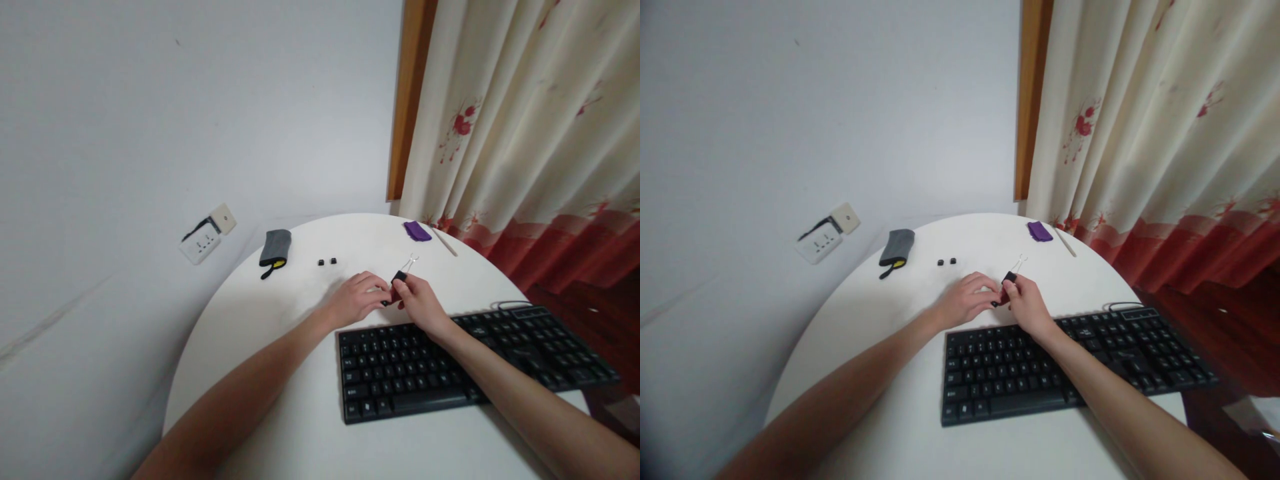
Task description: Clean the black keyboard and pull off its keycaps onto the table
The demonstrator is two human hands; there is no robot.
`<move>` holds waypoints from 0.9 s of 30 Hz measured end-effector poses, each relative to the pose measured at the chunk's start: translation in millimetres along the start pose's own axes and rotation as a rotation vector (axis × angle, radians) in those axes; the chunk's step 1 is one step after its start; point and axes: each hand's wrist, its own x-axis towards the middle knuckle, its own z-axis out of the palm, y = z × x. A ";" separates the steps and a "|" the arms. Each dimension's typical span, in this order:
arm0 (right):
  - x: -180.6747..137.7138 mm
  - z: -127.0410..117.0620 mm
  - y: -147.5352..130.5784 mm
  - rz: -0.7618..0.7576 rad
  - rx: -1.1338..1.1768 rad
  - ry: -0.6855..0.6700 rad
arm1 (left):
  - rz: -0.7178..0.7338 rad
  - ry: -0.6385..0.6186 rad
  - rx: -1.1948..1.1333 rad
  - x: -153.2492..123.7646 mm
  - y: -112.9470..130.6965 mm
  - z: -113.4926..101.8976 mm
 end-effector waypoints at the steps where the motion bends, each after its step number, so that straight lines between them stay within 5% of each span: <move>1: 0.4 0.2 -0.1 0.028 0.026 -0.005 | 0.021 -0.012 0.001 0.1 0.2 -0.2; 5: 0.9 0.7 -2.3 0.065 0.063 -0.036 | -0.052 0.069 -0.007 -0.4 -6.0 -1.6; 9: 0.4 1.3 -5.0 0.058 0.066 -0.036 | -0.384 0.240 0.168 -4.8 -29.0 -10.8; 13: -0.3 3.1 -5.5 0.030 0.035 -0.056 | -0.652 0.173 0.337 -8.4 -60.8 -25.3; 19: -0.1 4.2 -4.8 0.011 0.002 -0.033 | -0.718 0.009 0.389 -4.5 -89.3 -27.3; 27: -3.4 4.7 -6.8 -0.034 -0.047 -0.066 | -0.819 0.043 0.397 -15.9 -95.7 -15.1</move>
